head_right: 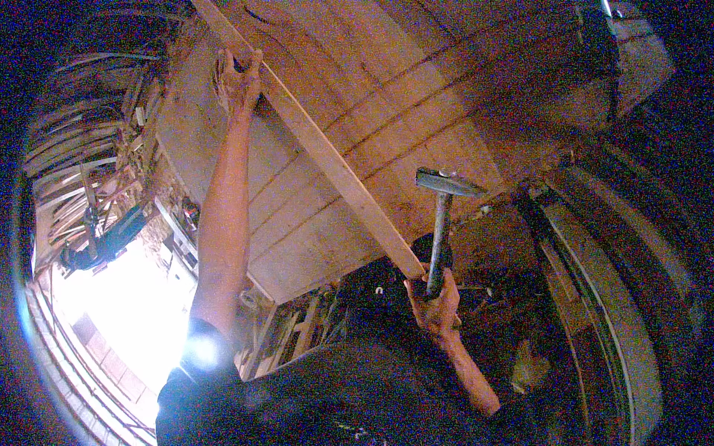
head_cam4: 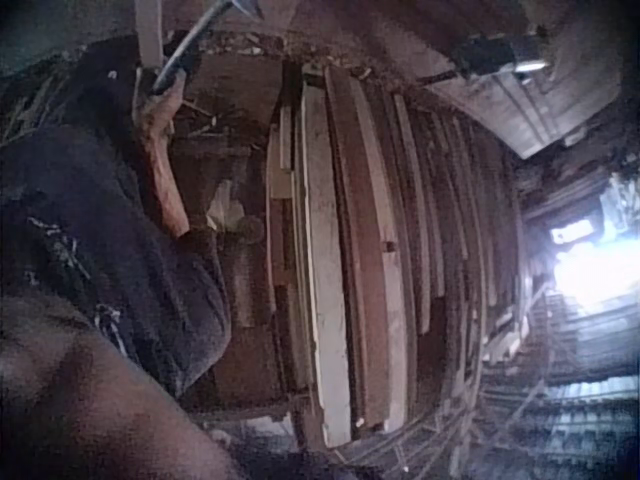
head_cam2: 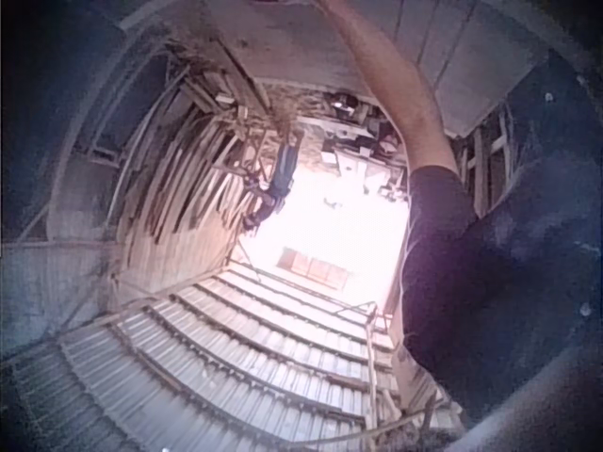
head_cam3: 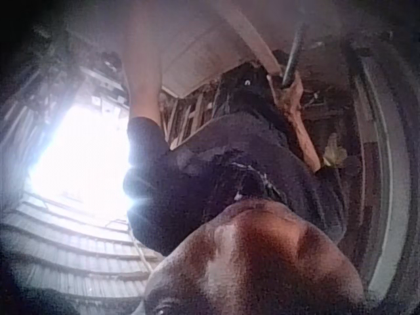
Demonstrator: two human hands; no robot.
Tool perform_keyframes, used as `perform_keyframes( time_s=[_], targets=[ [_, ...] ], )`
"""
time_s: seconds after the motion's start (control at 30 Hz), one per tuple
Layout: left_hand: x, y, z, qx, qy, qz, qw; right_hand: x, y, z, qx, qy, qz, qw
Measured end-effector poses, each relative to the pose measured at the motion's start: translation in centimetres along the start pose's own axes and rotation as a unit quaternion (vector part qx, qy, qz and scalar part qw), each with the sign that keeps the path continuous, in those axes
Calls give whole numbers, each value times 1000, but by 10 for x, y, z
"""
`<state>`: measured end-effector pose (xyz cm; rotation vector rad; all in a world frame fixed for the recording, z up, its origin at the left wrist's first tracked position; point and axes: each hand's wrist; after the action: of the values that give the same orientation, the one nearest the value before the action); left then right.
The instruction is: The person assembles a wooden structure by positioning thin wooden strips onto a plywood base, securing them with a hammer, and smoothing edges with a power sander. The person repeatedly aligns, hammers, and sands the strips to fit the curved surface.
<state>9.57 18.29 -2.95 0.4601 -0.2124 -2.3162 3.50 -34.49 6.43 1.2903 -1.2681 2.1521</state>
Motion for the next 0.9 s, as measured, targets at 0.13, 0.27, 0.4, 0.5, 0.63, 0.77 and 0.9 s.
perform_keyframes(
  time_s=[0.13, 0.27, 0.4, 0.5, 0.63, 0.77, 0.9],
  targets=[
    [0, -1, -1, 1, 7, -5, 1000, 1, 2, 4, 70, -4, 78, 995],
    [1, 2, -2, -4, 9, 0, 1000, 2, 6, 0, -58, -22, 7, 998],
    [0, -3, -3, -9, 0, 3, 1000, 1, 7, 0, 14, 4, 31, 999],
    [5, 2, -5, 11, 34, -7, 999, -4, 18, 4, 125, 37, 87, 988],
    [7, 6, -5, 3, 37, -24, 999, -5, 21, 6, 131, 32, 83, 987],
    [6, 5, -3, -14, 6, -27, 1000, -4, 12, 6, 148, 32, 74, 986],
    [5, 11, -6, -23, 11, -29, 999, -3, 3, 5, 173, 46, 60, 982]
  ],
)
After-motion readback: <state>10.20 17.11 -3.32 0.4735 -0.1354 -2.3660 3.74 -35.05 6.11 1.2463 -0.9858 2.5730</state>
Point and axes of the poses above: each hand's wrist, its own x-axis away from the middle knuckle, its own z-axis out of the back of the hand, y = z × x, and after that the axes turned 11 degrees about -z, right-handed
